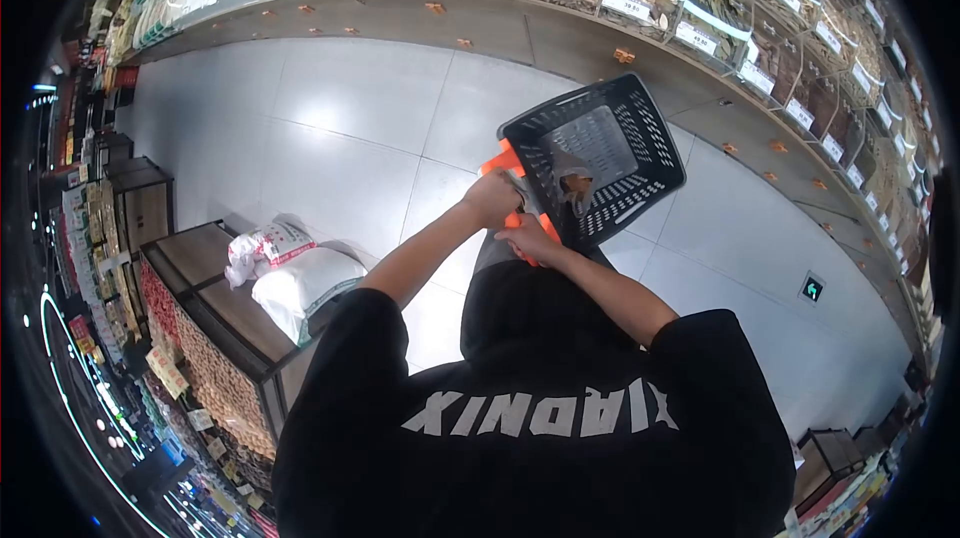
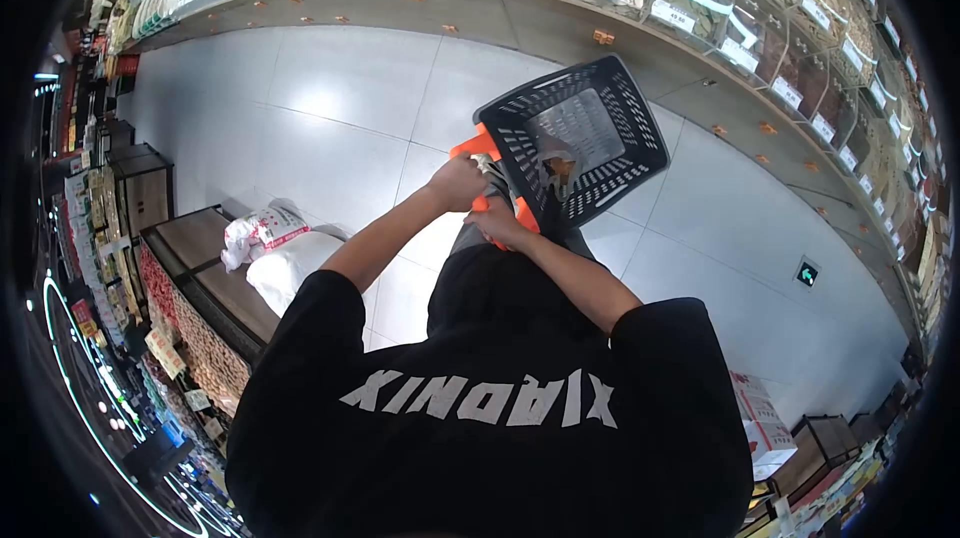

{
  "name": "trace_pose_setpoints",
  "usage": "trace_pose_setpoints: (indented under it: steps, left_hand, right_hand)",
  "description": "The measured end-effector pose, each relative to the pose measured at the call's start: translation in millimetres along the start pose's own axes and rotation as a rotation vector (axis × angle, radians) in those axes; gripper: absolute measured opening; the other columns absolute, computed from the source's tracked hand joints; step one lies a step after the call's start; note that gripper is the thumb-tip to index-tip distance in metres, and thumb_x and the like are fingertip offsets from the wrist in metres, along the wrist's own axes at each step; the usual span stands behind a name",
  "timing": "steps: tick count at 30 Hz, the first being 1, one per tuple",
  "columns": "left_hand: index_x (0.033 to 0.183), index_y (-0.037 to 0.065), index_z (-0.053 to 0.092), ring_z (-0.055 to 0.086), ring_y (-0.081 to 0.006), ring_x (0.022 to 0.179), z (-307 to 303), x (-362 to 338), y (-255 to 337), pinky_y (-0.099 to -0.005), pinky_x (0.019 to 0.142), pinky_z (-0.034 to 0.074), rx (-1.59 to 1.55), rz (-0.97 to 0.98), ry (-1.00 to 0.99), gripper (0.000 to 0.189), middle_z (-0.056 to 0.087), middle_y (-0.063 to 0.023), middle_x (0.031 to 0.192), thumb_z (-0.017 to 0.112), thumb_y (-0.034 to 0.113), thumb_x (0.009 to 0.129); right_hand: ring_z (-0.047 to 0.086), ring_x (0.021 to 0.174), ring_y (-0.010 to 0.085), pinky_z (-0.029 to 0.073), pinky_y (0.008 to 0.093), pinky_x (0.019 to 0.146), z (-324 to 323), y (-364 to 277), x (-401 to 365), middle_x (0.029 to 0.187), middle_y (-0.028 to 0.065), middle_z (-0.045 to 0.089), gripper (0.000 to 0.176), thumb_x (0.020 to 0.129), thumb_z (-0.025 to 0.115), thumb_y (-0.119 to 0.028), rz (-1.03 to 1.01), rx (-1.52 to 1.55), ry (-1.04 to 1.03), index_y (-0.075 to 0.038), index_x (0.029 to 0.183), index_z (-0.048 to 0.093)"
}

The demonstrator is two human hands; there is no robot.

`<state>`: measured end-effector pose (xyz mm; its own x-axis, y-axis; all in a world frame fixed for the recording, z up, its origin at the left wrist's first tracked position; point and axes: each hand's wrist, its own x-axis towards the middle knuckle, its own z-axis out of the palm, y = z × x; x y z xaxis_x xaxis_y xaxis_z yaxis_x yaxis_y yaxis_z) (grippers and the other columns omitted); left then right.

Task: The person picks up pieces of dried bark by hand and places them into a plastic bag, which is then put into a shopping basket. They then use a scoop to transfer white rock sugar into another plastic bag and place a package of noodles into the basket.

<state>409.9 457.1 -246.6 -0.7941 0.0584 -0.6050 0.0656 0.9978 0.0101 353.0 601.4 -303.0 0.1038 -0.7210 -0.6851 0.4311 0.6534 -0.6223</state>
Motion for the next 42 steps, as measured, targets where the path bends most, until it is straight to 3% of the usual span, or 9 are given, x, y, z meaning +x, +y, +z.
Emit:
trace_pose_setpoints:
  steps: [6, 8, 9, 10, 12, 13, 22, 27, 42]
  left_hand:
    - [0.080, 0.011, 0.075, 0.069, -0.0246, 0.094, 33.1, -39.1, 79.8, -0.0381, 0.075, 0.053, -0.386, -0.211, -0.107, 0.030, 0.074, -0.0076, 0.088, 0.073, 0.041, 0.076]
    - [0.074, 0.012, 0.071, 0.072, -0.0259, 0.077, 35.1, -48.7, 107.2, -0.0397, 0.066, 0.054, -0.458, -0.259, 0.039, 0.023, 0.072, -0.0106, 0.078, 0.069, 0.035, 0.077]
    - [0.085, 0.010, 0.075, 0.071, -0.0257, 0.090, 30.5, -46.6, 119.3, -0.0382, 0.076, 0.056, -0.488, -0.329, -0.044, 0.032, 0.074, -0.0100, 0.090, 0.072, 0.041, 0.078]
    - [0.085, 0.010, 0.075, 0.071, -0.0257, 0.090, 29.5, -44.0, 129.8, -0.0382, 0.076, 0.056, -0.490, -0.333, -0.039, 0.032, 0.074, -0.0100, 0.090, 0.072, 0.041, 0.078]
    - [0.092, 0.010, 0.074, 0.071, -0.0279, 0.088, 28.3, -36.4, 145.9, -0.0405, 0.080, 0.057, -0.619, -0.347, 0.016, 0.028, 0.074, -0.0119, 0.092, 0.068, 0.034, 0.080]
    - [0.097, 0.008, 0.073, 0.072, -0.0306, 0.090, 27.0, -30.5, 151.5, -0.0431, 0.082, 0.057, -0.706, -0.361, 0.006, 0.025, 0.074, -0.0136, 0.094, 0.064, 0.026, 0.081]
    - [0.100, 0.004, 0.072, 0.071, -0.0355, 0.093, 17.1, 12.7, 171.5, -0.0475, 0.083, 0.057, -0.914, -0.422, 0.160, 0.027, 0.073, -0.0202, 0.094, 0.062, 0.021, 0.081]
    - [0.099, 0.002, 0.072, 0.071, -0.0370, 0.093, 12.9, 32.7, 159.4, -0.0481, 0.084, 0.056, -0.976, -0.510, 0.212, 0.028, 0.072, -0.0222, 0.095, 0.061, 0.021, 0.081]
    - [0.100, 0.000, 0.070, 0.070, -0.0389, 0.096, 7.2, 45.4, 60.0, -0.0486, 0.087, 0.055, -1.119, -0.626, 0.349, 0.026, 0.071, -0.0238, 0.099, 0.060, 0.017, 0.084]
  right_hand:
    - [0.051, 0.039, 0.0120, 0.039, 0.0284, 0.038, -15.6, 20.3, -33.1, 0.058, 0.0036, 0.057, 0.018, 0.079, 0.072, -0.015, 0.047, -0.451, -0.232, -0.003, 0.076, 0.060]
    - [0.056, 0.044, 0.0166, 0.044, 0.0328, 0.043, -21.9, 11.7, -49.2, 0.060, 0.0072, 0.061, 0.026, 0.072, 0.076, -0.021, 0.102, -0.814, -0.253, 0.001, 0.081, 0.065]
    - [0.067, 0.061, 0.0263, 0.052, 0.0398, 0.057, -30.5, 21.6, -48.8, 0.071, 0.0157, 0.068, 0.036, 0.069, 0.075, -0.027, -0.029, -0.902, -0.267, 0.004, 0.087, 0.069]
    - [0.067, 0.061, 0.0263, 0.052, 0.0398, 0.057, -40.0, 31.9, -48.9, 0.071, 0.0157, 0.068, 0.036, 0.069, 0.075, -0.027, -0.030, -0.909, -0.268, 0.004, 0.087, 0.069]
    - [0.071, 0.081, 0.0332, 0.053, 0.0439, 0.073, -49.9, 30.0, -59.1, 0.085, 0.0222, 0.071, 0.041, 0.069, 0.074, -0.027, -0.168, -1.172, -0.253, 0.005, 0.094, 0.070]
    - [0.069, 0.091, 0.0387, 0.053, 0.0471, 0.081, -59.2, 26.2, -63.8, 0.095, 0.0260, 0.070, 0.043, 0.070, 0.072, -0.030, -0.084, -1.197, -0.273, 0.005, 0.095, 0.071]
    - [0.069, 0.091, 0.0387, 0.053, 0.0477, 0.082, -92.6, -31.3, -96.7, 0.092, 0.0208, 0.072, 0.042, 0.070, 0.068, -0.034, -0.293, -1.540, -0.168, -0.003, 0.098, 0.073]
    - [0.072, 0.082, 0.0328, 0.056, 0.0454, 0.075, -96.2, -42.5, -77.4, 0.082, 0.0173, 0.073, 0.023, 0.071, 0.068, -0.024, -0.321, -1.890, -0.130, -0.007, 0.083, 0.076]
    - [0.070, 0.082, 0.0331, 0.054, 0.0444, 0.073, -78.0, -146.8, -1.3, 0.081, 0.0146, 0.072, 0.025, 0.069, 0.065, -0.030, -0.262, -1.964, -0.145, -0.008, 0.077, 0.074]
